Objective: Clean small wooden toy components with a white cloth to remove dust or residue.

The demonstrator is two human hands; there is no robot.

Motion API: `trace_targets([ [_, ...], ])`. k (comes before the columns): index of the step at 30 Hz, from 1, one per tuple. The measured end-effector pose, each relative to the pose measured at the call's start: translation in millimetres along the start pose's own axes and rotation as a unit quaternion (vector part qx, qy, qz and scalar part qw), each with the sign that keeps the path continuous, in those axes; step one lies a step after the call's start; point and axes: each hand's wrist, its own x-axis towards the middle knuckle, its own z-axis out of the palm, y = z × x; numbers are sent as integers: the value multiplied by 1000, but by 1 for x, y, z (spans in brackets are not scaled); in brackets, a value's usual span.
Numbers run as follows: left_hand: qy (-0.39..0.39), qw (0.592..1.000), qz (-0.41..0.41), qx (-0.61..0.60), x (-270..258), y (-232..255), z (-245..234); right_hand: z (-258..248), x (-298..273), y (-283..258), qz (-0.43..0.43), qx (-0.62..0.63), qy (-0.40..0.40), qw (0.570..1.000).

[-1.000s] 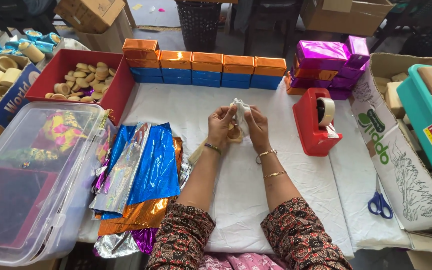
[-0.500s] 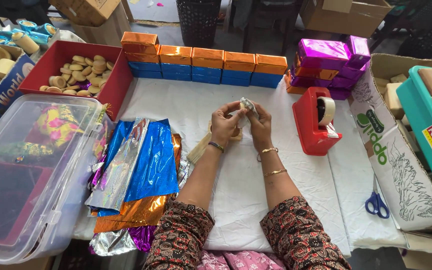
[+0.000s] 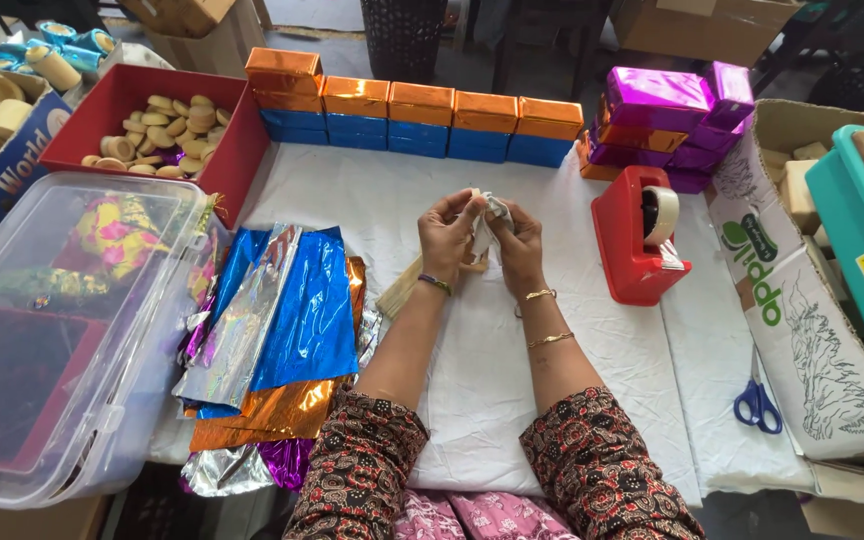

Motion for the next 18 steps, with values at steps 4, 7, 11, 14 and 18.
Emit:
trace_targets([
  [4,-29,999,-7,28,-4,2,4,-1,6,3,-3,1,12,1000],
  [7,-35,998,5,47,-4,3,4,-6,7,9,-5,-23,28,999],
  [11,16,999,21,22,6,-8,-8,2,1,5,-5,-55,11,998],
  [14,-3,996,1,94,4,-13,-3,-1,5,6,-16,-34,20,999],
  [18,-74,996,35,39,-1,-11,4,-6,7,7,-23,-25,46,998],
])
